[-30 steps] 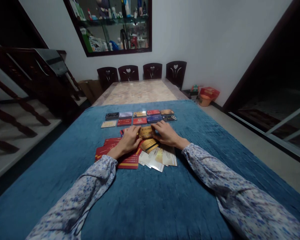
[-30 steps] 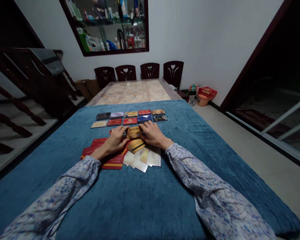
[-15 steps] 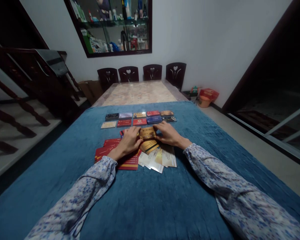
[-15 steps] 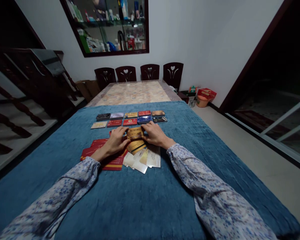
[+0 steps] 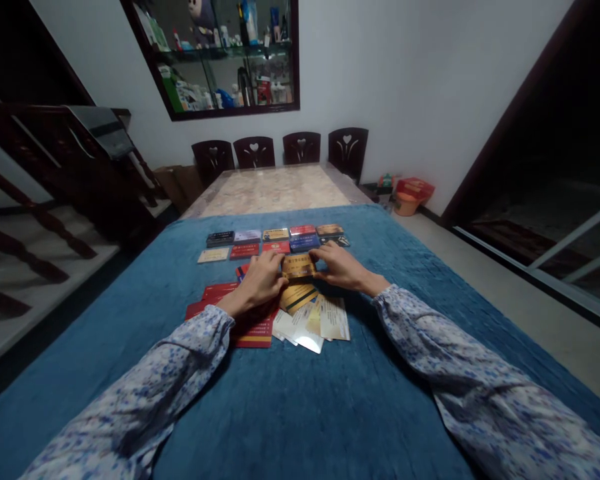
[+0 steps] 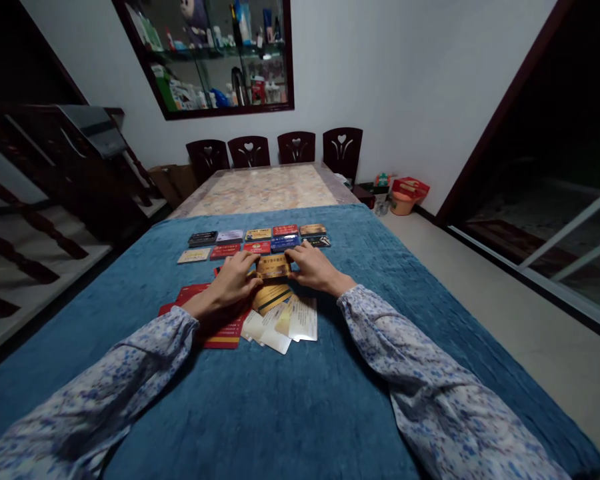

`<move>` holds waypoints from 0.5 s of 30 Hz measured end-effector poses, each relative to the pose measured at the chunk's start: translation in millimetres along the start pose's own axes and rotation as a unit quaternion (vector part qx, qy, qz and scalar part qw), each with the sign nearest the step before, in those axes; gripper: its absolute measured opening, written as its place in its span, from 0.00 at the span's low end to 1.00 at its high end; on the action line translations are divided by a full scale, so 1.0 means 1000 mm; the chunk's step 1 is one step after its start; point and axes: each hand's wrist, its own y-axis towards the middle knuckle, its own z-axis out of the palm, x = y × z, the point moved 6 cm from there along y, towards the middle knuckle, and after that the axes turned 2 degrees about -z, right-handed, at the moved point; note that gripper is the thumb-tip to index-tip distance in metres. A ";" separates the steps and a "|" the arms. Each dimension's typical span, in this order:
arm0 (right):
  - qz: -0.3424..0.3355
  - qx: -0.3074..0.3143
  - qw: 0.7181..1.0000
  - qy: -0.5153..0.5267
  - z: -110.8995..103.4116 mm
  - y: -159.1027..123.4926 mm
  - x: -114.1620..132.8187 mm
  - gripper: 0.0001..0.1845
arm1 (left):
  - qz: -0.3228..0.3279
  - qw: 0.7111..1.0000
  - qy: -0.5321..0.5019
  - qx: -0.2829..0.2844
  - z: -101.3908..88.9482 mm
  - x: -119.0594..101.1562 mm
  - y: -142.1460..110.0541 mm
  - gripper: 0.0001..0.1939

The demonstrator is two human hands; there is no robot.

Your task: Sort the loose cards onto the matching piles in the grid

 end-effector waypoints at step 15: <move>0.006 0.000 1.000 -0.027 -0.028 -0.003 -0.042 0.22 | 0.034 0.999 0.025 0.010 0.003 -0.019 0.060 0.17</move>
